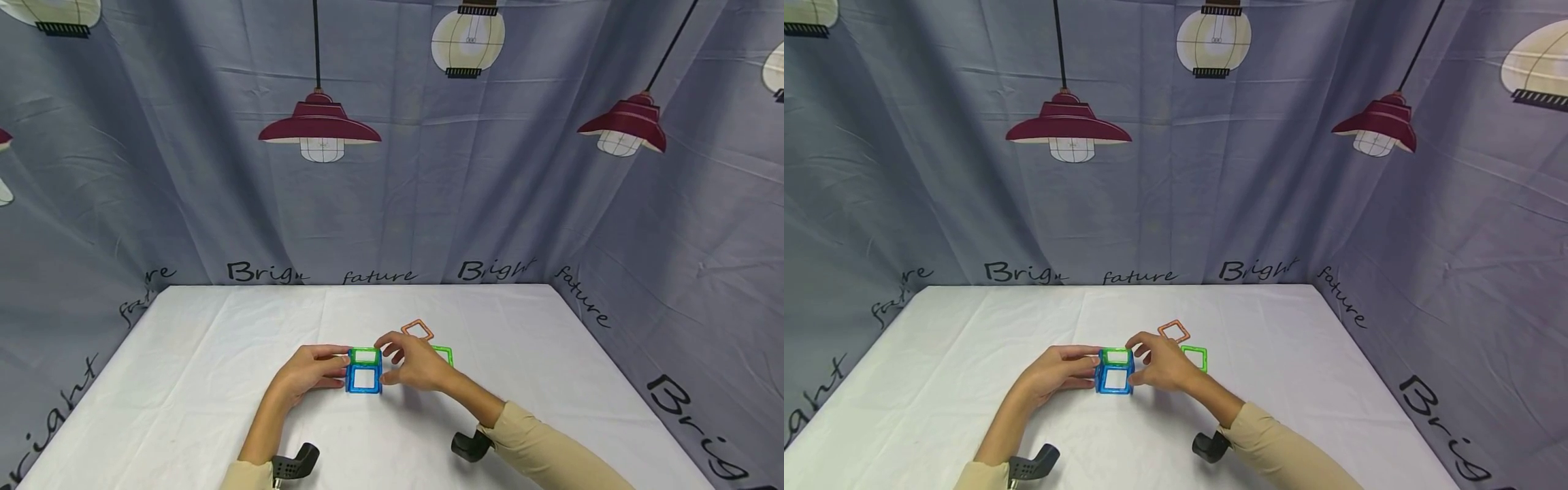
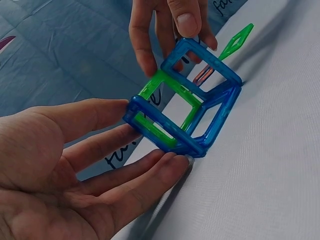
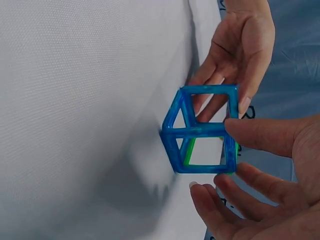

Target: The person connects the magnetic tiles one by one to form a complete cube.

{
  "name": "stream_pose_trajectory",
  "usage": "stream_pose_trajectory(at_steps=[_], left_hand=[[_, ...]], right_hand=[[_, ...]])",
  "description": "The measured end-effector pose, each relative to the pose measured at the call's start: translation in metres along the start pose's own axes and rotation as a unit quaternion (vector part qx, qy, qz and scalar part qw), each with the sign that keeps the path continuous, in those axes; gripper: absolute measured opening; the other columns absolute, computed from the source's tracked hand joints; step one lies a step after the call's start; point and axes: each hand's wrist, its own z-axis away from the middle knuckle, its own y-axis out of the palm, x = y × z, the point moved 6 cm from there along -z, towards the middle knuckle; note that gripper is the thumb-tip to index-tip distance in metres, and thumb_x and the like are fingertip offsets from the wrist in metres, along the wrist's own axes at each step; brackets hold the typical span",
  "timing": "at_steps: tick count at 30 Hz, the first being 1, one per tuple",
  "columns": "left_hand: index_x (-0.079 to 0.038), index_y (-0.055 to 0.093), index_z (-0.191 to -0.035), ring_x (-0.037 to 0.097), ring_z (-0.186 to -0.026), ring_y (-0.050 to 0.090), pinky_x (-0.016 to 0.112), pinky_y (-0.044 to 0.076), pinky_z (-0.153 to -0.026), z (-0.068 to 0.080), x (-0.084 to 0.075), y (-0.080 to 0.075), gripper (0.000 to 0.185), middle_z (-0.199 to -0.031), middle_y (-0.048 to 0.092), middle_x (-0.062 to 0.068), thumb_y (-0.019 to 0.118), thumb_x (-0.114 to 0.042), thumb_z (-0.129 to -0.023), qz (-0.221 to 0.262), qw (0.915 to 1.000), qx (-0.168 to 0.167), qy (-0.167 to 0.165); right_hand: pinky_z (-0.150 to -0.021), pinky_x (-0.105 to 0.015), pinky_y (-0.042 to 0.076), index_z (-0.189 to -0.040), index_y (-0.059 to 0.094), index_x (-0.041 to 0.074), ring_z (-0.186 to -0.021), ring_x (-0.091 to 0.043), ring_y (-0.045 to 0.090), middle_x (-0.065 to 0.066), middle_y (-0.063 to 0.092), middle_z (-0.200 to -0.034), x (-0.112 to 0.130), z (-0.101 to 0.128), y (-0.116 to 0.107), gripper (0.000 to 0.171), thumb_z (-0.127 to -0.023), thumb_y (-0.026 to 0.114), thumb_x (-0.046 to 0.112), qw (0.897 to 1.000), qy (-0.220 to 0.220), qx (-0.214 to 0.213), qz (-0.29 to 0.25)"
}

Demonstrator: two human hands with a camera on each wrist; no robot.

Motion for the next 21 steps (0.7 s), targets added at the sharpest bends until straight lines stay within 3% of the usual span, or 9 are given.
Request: stream_pose_trajectory(at_steps=[10,21], left_hand=[[0.004,0.06,-0.136,0.022,-0.092,0.073,0.04,0.063,-0.082,0.0,0.0,-0.001,0.045,-0.113,0.072,0.022,0.069,-0.017,-0.097,-0.005,0.9999,-0.008,-0.011],[0.007,0.059,-0.136,0.023,-0.095,0.073,0.04,0.062,-0.084,-0.001,0.0,0.0,0.046,-0.114,0.072,0.023,0.069,-0.018,-0.098,0.003,0.9999,0.01,-0.002]], right_hand=[[-0.083,-0.042,0.055,-0.13,0.061,0.006,-0.099,-0.026,0.066,-0.012,0.071,-0.113,-0.003,0.001,0.001,0.06,-0.078,0.088,0.018,1.0,0.021,0.003,-0.014],[-0.074,-0.032,0.052,-0.129,0.06,0.0,-0.078,-0.013,0.062,-0.004,0.072,-0.093,-0.015,0.008,0.016,0.063,-0.078,0.088,0.024,0.998,0.056,0.016,-0.025]])
